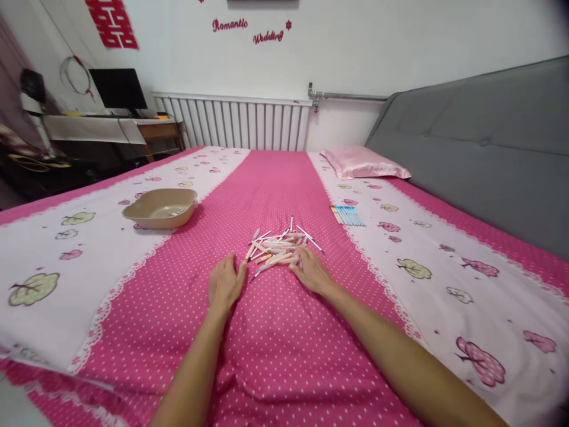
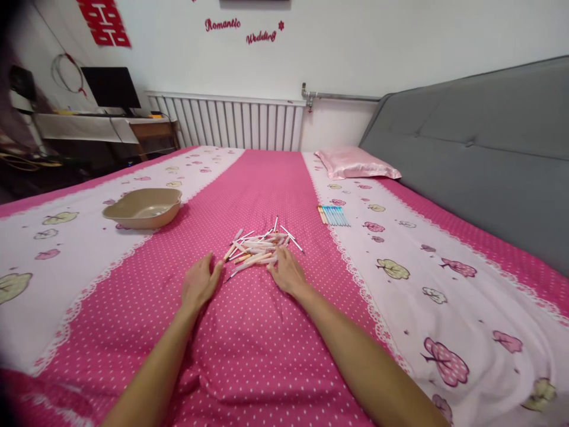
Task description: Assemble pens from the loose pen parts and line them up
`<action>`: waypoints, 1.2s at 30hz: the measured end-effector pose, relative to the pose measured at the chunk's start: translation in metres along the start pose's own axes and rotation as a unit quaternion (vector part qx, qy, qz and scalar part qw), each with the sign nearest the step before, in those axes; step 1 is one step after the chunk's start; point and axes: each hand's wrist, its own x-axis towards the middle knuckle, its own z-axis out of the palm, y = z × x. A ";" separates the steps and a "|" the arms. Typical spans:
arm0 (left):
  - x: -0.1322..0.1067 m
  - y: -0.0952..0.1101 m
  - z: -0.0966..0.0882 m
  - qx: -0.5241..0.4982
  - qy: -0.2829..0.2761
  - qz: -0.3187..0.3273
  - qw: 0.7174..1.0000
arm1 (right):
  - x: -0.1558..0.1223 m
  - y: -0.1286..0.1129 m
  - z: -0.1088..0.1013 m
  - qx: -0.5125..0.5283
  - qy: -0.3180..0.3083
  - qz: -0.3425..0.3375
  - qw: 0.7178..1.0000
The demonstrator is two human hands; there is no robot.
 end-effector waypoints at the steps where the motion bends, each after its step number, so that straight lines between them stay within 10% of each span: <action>1: 0.003 0.004 0.003 -0.010 -0.012 0.005 1.000 | -0.001 -0.001 0.000 -0.004 0.000 0.000 1.000; 19: 0.022 0.036 0.039 -0.217 -0.085 0.247 0.941 | -0.003 0.000 0.002 0.003 0.006 0.006 1.000; 36: -0.008 0.027 0.028 -0.183 -0.015 0.173 0.968 | -0.006 -0.008 -0.012 -0.001 0.043 -0.019 0.999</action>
